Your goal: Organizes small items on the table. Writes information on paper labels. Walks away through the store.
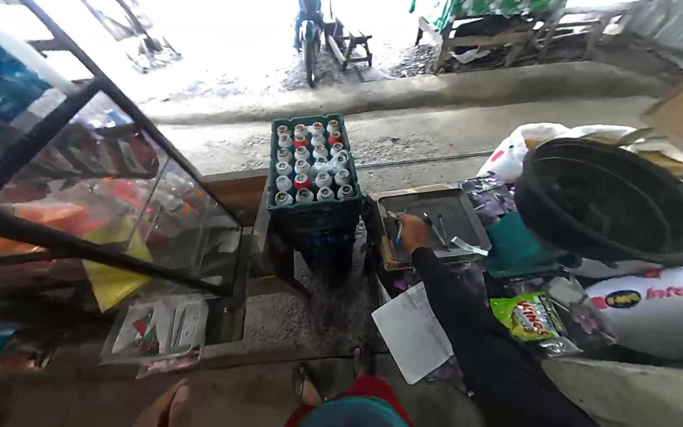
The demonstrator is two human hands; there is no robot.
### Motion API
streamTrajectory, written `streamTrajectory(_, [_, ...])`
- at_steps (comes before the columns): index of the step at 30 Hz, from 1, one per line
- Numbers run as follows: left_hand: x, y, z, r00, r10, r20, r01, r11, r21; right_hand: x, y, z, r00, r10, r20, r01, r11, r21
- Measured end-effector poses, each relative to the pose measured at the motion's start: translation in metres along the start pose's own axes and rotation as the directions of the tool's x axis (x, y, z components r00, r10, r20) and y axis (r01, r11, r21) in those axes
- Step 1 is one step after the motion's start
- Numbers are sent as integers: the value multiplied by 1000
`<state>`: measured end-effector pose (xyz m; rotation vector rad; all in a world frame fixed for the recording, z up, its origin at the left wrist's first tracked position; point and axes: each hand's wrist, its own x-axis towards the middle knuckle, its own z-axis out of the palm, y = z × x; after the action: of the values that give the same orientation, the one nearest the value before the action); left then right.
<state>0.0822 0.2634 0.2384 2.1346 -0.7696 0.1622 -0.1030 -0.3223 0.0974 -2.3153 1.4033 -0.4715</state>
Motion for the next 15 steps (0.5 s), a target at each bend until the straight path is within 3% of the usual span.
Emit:
streamTrajectory(2, [-1,15,2,999,18,28,-18,1000,12,-16,-9,-1,996,17,-93,-3,989,149])
streamTrajectory(4, [3,31,13,996,74,53,-74,997,3,-48,-31,-7,988,36,-150,37,888,459])
streamTrajectory(7, [4,48,26,973,142,182,-134,989,-59,-142,-110,-6,989,-87,116,-47,564,824])
streamTrajectory(9, [4,54,35,924,157,349,-125,986,-112,-218,-160,-11,884,-249,395,-259,442,859])
streamTrajectory(11, [-3,49,44,859,164,485,-122,986,-116,-282,-201,-7,704,-329,630,-514,377,771])
streamTrajectory(13, [-15,29,43,805,168,570,-120,985,-121,-324,-230,9,566,-332,755,-678,333,655])
streamTrajectory(15, [-27,3,28,803,134,580,-78,990,-120,-349,-253,31,492,-320,810,-740,336,582])
